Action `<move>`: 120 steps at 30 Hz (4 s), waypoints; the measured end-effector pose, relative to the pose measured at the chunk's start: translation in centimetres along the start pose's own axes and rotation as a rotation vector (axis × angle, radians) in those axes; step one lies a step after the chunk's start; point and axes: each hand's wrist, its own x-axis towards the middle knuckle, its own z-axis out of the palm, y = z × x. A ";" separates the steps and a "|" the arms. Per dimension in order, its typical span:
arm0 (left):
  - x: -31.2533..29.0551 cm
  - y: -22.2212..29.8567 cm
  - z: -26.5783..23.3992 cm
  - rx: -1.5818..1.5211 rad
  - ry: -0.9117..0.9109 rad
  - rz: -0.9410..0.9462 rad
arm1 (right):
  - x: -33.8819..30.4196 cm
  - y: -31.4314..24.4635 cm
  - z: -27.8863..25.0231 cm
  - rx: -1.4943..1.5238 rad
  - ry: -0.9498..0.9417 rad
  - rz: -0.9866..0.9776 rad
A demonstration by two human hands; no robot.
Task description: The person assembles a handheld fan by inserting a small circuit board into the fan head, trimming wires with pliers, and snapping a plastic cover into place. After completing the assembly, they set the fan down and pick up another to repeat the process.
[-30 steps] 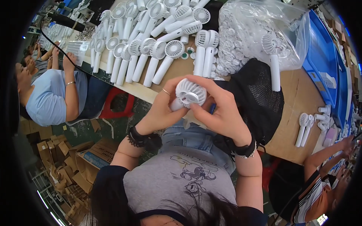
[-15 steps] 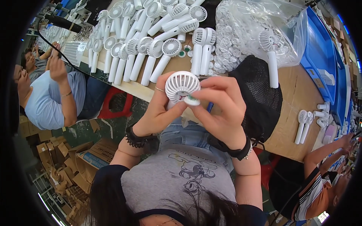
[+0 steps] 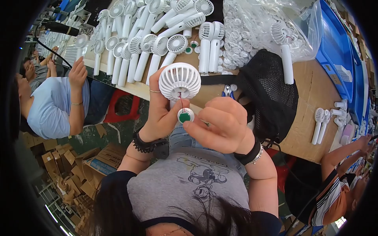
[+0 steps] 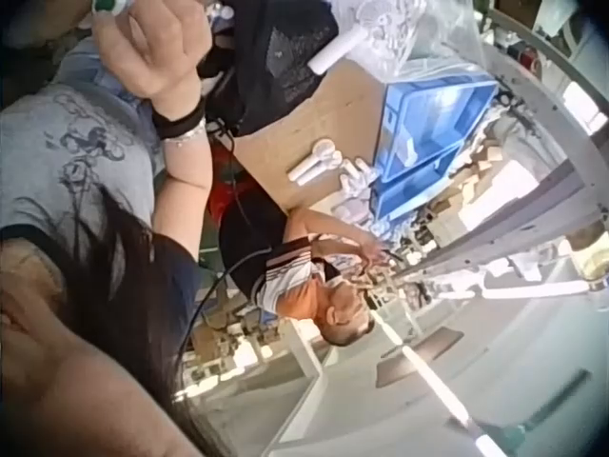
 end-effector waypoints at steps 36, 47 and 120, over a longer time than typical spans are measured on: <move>0.8 2.2 -1.4 0.106 -0.108 -0.045 | 0.1 -0.3 1.1 0.444 0.126 0.258; 0.8 0.6 -1.9 0.427 0.089 0.279 | 1.1 -0.8 1.8 1.147 0.282 0.992; 1.3 -1.5 -1.4 -0.615 0.076 -0.255 | 1.3 -0.4 1.9 0.208 0.017 0.444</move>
